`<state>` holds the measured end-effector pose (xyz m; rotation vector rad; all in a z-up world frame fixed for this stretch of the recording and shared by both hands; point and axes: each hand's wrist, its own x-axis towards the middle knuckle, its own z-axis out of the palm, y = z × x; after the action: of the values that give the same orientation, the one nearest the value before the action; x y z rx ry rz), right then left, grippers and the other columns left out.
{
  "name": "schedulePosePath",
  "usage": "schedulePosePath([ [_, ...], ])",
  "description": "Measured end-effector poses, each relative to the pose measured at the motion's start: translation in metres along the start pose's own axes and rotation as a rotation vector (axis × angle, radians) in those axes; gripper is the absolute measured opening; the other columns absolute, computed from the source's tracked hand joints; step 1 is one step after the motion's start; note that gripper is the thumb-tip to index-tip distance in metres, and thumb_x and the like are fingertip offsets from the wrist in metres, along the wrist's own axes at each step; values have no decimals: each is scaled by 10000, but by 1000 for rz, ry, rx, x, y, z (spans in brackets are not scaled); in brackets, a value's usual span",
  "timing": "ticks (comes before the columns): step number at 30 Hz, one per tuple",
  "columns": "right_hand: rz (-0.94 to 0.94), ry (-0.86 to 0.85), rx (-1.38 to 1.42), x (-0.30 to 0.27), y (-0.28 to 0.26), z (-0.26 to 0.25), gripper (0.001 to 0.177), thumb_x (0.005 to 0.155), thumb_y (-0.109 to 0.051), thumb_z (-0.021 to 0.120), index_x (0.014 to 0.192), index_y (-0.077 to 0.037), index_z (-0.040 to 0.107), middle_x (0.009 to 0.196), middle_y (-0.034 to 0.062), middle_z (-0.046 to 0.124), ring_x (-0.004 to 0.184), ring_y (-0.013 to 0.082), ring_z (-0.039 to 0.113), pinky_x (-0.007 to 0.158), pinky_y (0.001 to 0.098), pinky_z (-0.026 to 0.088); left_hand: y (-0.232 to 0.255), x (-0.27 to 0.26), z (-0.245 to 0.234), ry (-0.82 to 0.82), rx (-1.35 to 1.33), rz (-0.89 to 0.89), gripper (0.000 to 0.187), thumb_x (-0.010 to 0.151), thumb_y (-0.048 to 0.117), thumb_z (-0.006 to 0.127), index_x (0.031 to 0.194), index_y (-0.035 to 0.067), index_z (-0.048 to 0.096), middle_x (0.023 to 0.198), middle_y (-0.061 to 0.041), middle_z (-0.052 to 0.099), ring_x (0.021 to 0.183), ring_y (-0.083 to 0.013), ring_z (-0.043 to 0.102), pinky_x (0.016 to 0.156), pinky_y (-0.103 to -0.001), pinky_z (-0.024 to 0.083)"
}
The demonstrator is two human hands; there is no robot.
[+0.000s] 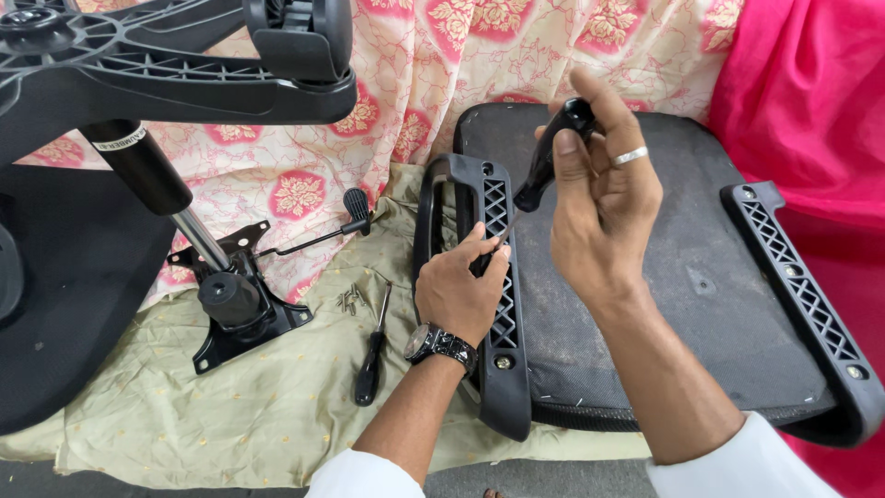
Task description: The person uses a screwdriver to remove screws from the armrests of an office chair. They unscrew fasteners on both sides, detach the armrests, and place them aside on the floor.
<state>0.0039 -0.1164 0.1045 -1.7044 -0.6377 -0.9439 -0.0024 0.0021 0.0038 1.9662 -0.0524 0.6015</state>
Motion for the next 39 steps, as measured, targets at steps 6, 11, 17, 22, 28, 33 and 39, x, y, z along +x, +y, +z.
schedulePosePath([
  [6,-17,221,68,18,20,-29,297,1209,-62,459,1505,-38,451,1139,60,598,883,133,706,694,274,673,0,-2,1,19,4,15,232,833,322,749,980,153,807,1233,-30,727,890,-280,750,799,-372,590],
  [11,263,161,-75,27,43,-52,280,1182,-129,455,1434,-44,542,1052,36,586,719,92,621,497,235,546,1,-4,2,63,166,259,136,860,245,722,881,120,771,1171,-55,754,794,-313,724,733,-410,575],
  [17,823,30,-24,-7,70,-41,298,1075,-189,473,1328,-105,605,970,34,623,618,89,588,440,252,506,12,2,1,2,344,291,168,884,210,702,789,74,727,1014,-92,773,713,-324,711,669,-440,572],
  [22,1022,14,71,-31,85,-39,315,1067,-233,477,1318,-116,629,951,55,666,623,108,603,476,261,512,32,19,2,-197,563,204,117,852,195,713,784,109,753,821,-124,748,797,-330,726,686,-455,576],
  [28,981,-40,174,-35,98,-49,328,1071,-233,476,1334,-95,614,957,73,671,641,115,622,490,255,538,56,31,11,-227,745,215,86,841,127,692,806,161,764,822,-90,747,850,-301,742,688,-426,587],
  [33,954,-66,115,-40,99,-45,350,1067,-249,470,1345,-92,612,968,71,661,641,106,623,488,261,564,65,33,13,-313,806,184,81,863,157,700,836,185,772,837,-59,751,855,-264,747,702,-414,579],
  [39,936,-82,136,-41,97,-43,358,1067,-263,471,1347,-86,606,977,74,652,658,108,625,500,268,586,72,44,16,-431,819,84,54,870,181,724,869,187,778,851,-41,760,866,-248,756,656,-397,578],
])
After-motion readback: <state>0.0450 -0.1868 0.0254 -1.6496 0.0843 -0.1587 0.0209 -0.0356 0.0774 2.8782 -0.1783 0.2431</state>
